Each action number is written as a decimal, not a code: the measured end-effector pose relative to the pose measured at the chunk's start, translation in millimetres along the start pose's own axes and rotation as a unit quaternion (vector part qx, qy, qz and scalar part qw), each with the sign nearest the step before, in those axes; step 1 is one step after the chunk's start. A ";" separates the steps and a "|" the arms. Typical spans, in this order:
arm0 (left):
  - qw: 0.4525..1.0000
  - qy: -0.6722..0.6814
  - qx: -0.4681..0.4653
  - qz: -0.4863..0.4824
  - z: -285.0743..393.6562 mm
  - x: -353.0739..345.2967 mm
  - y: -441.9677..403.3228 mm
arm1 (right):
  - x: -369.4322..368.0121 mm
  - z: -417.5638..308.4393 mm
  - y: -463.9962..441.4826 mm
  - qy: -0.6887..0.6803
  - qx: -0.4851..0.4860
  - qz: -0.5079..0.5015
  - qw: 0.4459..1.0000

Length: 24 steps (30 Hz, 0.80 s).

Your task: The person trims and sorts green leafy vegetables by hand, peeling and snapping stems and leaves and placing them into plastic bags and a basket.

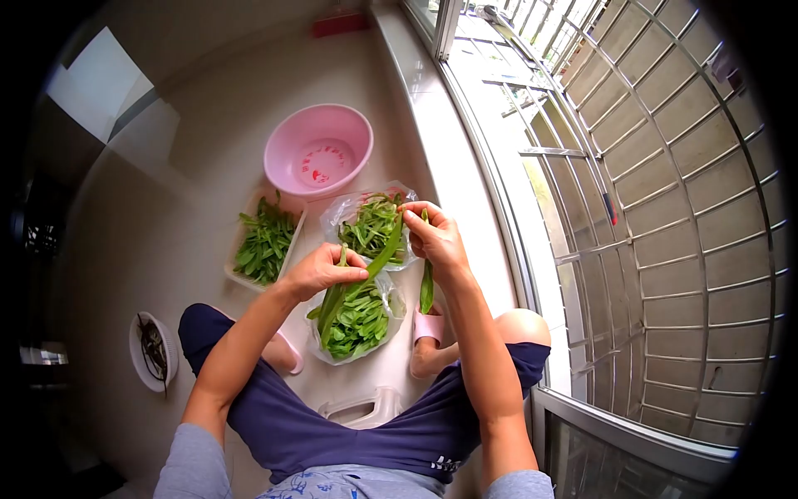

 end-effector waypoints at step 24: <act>0.975 0.199 0.034 0.094 -19.4 19.6 20.6 | -34.6 50.0 15.8 -0.002 -0.184 -0.105 0.977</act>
Point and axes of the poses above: each hand's wrist, its own y-axis away from the middle knuckle, its own x-axis out of the back of the hand, z = x × y, the point moved 3 cm from there along -y, towards the middle knuckle, and after that the axes turned 12 degrees about z, right-handed, at the moved point
